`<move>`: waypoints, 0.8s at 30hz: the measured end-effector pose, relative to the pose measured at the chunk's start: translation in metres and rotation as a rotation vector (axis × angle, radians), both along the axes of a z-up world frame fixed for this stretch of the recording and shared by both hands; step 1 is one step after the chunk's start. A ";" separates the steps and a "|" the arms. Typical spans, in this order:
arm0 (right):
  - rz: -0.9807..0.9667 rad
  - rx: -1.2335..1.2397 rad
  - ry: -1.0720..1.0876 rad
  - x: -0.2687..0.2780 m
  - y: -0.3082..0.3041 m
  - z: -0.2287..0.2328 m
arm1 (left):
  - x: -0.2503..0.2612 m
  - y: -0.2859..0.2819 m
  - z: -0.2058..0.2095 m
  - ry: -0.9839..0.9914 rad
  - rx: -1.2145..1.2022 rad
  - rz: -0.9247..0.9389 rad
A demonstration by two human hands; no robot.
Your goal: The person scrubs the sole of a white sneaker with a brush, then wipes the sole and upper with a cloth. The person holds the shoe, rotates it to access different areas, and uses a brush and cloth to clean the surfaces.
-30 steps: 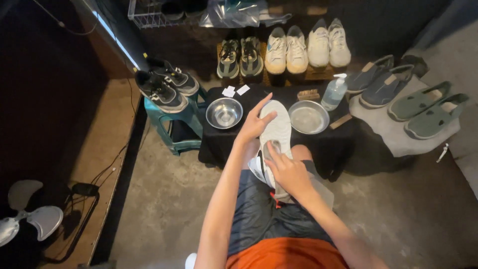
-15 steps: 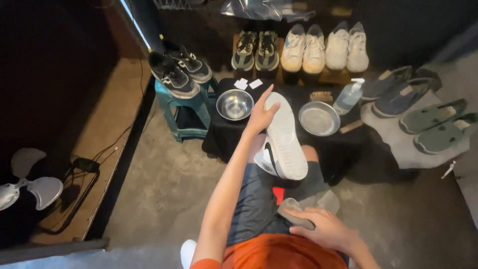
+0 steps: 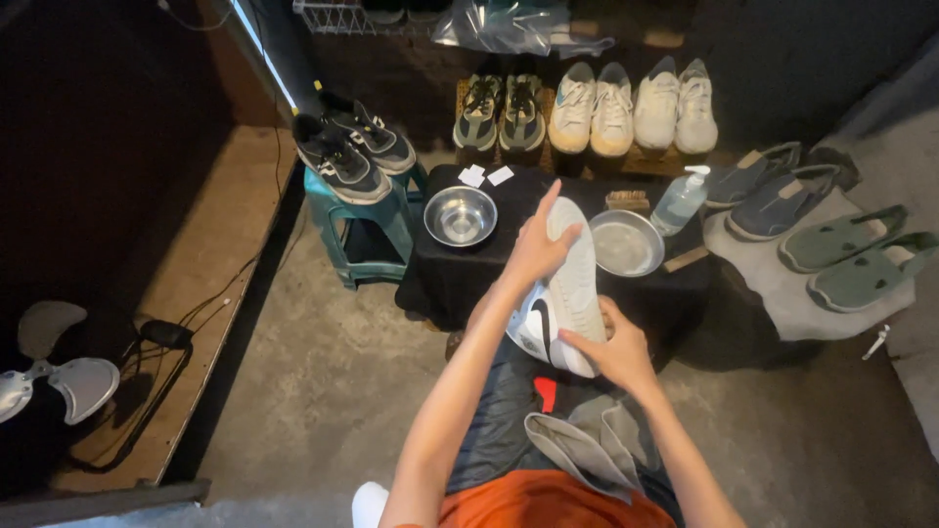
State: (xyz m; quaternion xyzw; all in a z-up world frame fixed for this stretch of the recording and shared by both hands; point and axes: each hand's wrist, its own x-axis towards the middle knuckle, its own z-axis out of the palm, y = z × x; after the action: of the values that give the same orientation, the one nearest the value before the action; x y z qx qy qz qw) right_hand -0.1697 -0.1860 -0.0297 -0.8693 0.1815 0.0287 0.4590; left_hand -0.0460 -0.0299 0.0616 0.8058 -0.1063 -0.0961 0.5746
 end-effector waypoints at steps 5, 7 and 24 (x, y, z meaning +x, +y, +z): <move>-0.043 0.386 -0.082 0.009 -0.032 -0.031 | 0.005 0.016 -0.014 0.095 -0.078 -0.098; -0.027 0.492 -0.127 0.013 -0.042 -0.045 | 0.011 0.021 -0.019 0.116 -0.083 -0.115; 0.086 0.963 0.022 -0.005 0.050 -0.031 | 0.026 0.049 -0.016 0.129 0.096 -0.202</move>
State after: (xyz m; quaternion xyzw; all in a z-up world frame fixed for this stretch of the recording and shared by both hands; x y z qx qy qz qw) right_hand -0.1744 -0.1359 -0.0610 -0.5645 0.1163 0.1374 0.8056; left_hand -0.0196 0.0190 0.0453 0.8098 -0.1450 -0.2098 0.5284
